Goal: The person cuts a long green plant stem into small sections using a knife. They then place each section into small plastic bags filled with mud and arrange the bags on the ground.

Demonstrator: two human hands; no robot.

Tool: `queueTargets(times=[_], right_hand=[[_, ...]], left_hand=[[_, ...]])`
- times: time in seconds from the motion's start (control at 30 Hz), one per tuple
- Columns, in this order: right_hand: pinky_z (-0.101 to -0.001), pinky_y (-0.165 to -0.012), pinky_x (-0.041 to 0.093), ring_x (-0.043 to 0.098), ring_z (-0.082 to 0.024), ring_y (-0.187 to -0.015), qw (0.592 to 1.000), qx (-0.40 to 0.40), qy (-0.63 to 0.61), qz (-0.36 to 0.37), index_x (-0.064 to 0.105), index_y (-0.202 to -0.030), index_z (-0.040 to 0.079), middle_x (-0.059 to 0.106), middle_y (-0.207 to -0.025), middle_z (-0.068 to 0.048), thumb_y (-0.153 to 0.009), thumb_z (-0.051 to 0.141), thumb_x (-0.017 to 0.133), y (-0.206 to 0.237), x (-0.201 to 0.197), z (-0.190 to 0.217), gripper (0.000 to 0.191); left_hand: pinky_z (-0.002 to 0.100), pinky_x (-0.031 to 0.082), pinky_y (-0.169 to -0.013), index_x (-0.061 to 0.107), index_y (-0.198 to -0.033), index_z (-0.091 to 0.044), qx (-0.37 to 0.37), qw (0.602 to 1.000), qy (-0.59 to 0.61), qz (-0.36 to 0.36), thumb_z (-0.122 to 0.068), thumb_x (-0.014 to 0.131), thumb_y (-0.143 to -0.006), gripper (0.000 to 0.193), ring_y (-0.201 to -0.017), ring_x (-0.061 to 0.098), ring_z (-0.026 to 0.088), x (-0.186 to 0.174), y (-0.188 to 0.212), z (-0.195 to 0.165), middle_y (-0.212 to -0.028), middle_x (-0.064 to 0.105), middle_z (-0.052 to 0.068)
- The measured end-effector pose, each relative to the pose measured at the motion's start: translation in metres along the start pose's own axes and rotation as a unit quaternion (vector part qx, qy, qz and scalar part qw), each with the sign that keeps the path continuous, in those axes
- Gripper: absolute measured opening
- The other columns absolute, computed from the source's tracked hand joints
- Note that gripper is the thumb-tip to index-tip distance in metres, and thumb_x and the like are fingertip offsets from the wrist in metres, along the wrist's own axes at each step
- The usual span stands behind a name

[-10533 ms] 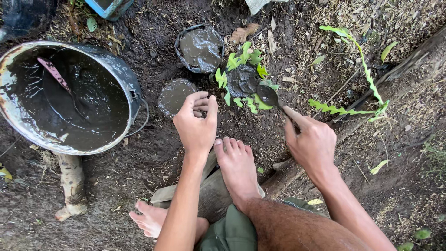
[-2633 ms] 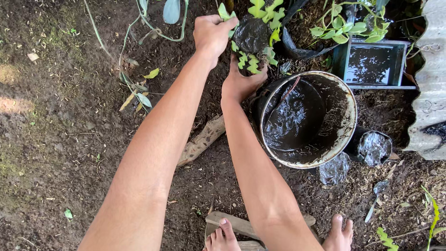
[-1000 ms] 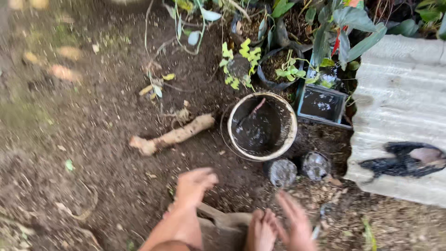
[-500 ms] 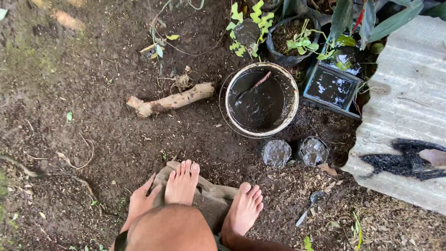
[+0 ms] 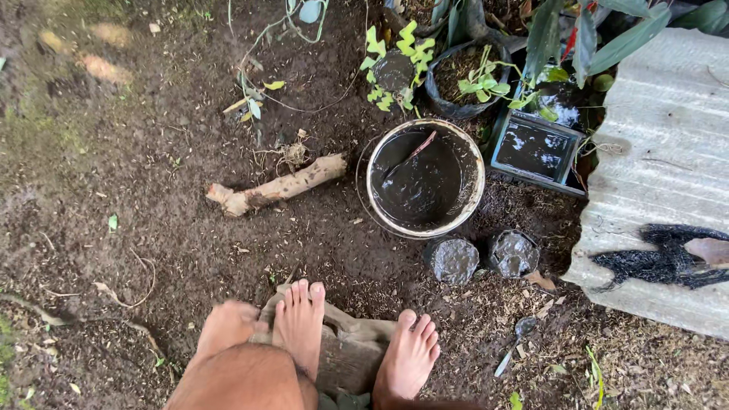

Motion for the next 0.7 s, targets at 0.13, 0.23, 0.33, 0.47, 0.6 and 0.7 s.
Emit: queueTargets(times=[0.13,0.23,0.33,0.47,0.6,0.7], right_hand=[[-0.0401,-0.080,0.057,0.068,-0.023,-0.094,0.998,-0.035,-0.057,-0.007,0.062,-0.112,0.009,0.068,-0.105,-0.012,-0.086,0.014,0.066,-0.046,-0.086,-0.046,0.026],[-0.0384,-0.078,0.062,0.074,-0.019,-0.089,0.982,-0.150,-0.112,-0.021,0.070,-0.115,0.010,0.075,-0.106,-0.012,-0.086,0.021,0.072,-0.111,-0.151,-0.122,0.031],[-0.0324,-0.064,0.060,0.078,-0.014,-0.072,0.976,-0.197,-0.071,0.064,0.071,-0.121,0.013,0.079,-0.096,-0.009,-0.090,0.024,0.070,-0.184,-0.161,-0.111,0.033],[-0.0252,-0.059,0.053,0.066,-0.013,-0.066,0.932,-0.346,0.028,0.101,0.074,-0.118,0.018,0.074,-0.081,-0.004,-0.096,0.032,0.065,-0.293,-0.179,0.008,0.027],[-0.0406,-0.076,0.059,0.072,-0.027,-0.084,0.872,-0.489,0.016,-0.018,0.075,-0.119,0.009,0.074,-0.102,-0.011,-0.099,0.028,0.065,-0.380,-0.192,0.156,0.029],[-0.0460,-0.086,0.056,0.071,-0.032,-0.096,0.878,-0.476,-0.009,-0.055,0.076,-0.118,0.012,0.072,-0.106,-0.011,-0.099,0.024,0.068,-0.437,-0.163,0.216,0.024]], left_hand=[[0.046,0.056,-0.071,0.076,-0.091,-0.008,-0.103,0.981,0.146,-0.071,-0.037,0.062,-0.104,0.036,-0.078,0.069,0.037,-0.030,-0.081,0.075,-0.083,0.072,0.017],[0.051,0.041,-0.113,0.065,-0.132,-0.005,0.089,0.959,0.154,-0.222,-0.036,0.054,-0.105,0.042,-0.129,0.059,0.036,-0.031,-0.183,0.051,-0.133,0.067,0.018],[0.058,0.024,-0.119,0.042,-0.154,-0.012,0.090,0.979,0.081,-0.164,-0.050,0.051,-0.100,0.067,-0.149,0.030,0.038,-0.018,-0.267,0.024,-0.159,0.036,0.023],[0.062,0.010,-0.119,0.030,-0.159,-0.016,0.054,0.989,0.034,-0.137,-0.059,0.049,-0.097,0.078,-0.153,0.015,0.038,-0.012,-0.310,0.016,-0.166,0.020,0.024],[0.063,0.005,-0.123,0.029,-0.160,-0.024,0.022,0.994,0.062,-0.084,-0.058,0.053,-0.089,0.082,-0.155,0.014,0.037,-0.008,-0.318,0.023,-0.167,0.018,0.020],[0.067,0.004,-0.121,0.029,-0.161,-0.022,0.017,0.995,0.070,-0.065,-0.057,0.054,-0.088,0.084,-0.154,0.015,0.039,-0.006,-0.330,0.022,-0.166,0.019,0.023]])
Point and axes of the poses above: each hand's wrist, its own y-axis away from the middle knuckle, its own x-axis out of the palm, z = x × y, the point moved 3 cm from there along -y, towards the middle knuckle
